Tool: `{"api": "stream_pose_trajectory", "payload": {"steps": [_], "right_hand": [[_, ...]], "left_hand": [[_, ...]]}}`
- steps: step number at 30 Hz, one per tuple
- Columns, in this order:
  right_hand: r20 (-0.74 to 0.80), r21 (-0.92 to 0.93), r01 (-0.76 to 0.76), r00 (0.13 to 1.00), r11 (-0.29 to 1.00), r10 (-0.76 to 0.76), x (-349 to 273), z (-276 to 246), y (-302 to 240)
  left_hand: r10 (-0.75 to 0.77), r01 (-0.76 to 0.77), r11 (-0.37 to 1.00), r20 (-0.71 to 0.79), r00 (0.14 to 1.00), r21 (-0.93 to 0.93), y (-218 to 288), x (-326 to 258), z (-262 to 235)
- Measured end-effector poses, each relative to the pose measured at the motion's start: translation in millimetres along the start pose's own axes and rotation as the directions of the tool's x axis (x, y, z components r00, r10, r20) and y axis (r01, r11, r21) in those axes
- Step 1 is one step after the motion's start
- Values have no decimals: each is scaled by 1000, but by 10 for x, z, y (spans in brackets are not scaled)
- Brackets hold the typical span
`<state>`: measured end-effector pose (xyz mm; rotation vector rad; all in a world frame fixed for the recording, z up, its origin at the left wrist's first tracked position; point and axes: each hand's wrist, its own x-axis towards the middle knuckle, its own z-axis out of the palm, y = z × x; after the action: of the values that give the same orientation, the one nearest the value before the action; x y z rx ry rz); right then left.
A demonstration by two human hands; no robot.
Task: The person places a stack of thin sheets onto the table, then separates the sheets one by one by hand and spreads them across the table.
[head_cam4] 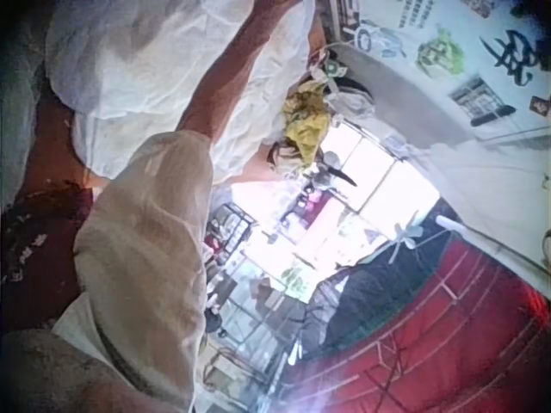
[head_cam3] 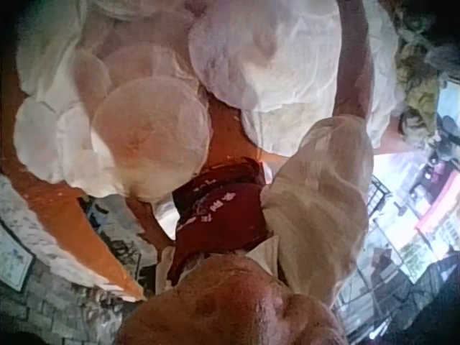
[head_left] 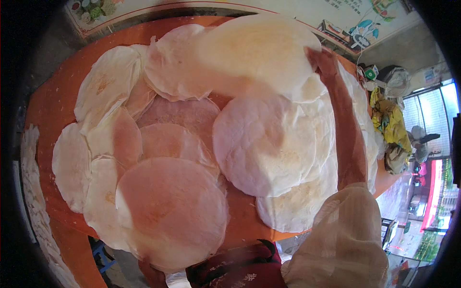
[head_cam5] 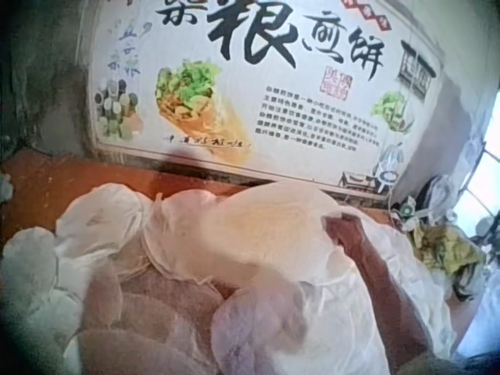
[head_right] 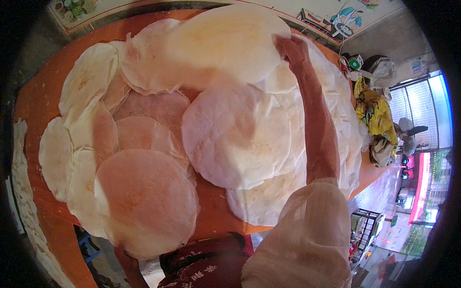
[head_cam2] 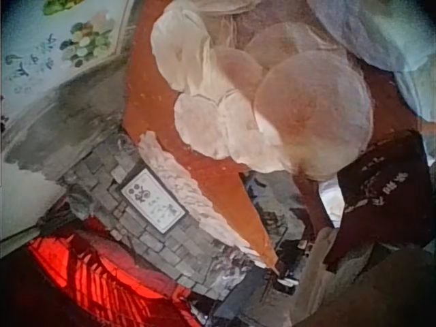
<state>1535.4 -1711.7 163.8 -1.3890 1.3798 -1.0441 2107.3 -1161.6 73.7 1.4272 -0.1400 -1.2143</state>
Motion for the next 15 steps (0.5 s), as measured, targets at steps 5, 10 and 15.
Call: {"api": "stream_pose_trajectory", "payload": {"steps": [5, 10, 15], "right_hand": [[-332, 67, -161, 927, 985, 174, -653, 720, 792], [727, -37, -288, 649, 957, 223, -2459, 3188, 285], [824, 32, 143, 557, 989, -107, -3486, 4230, 104]], "left_hand": [[20, -20, 988, 2, 1000, -152, 44, -71, 100], [167, -174, 983, 102, 981, 66, -4, 20, 326], [58, -57, 964, 4, 998, 260, 146, 77, 874]]}}
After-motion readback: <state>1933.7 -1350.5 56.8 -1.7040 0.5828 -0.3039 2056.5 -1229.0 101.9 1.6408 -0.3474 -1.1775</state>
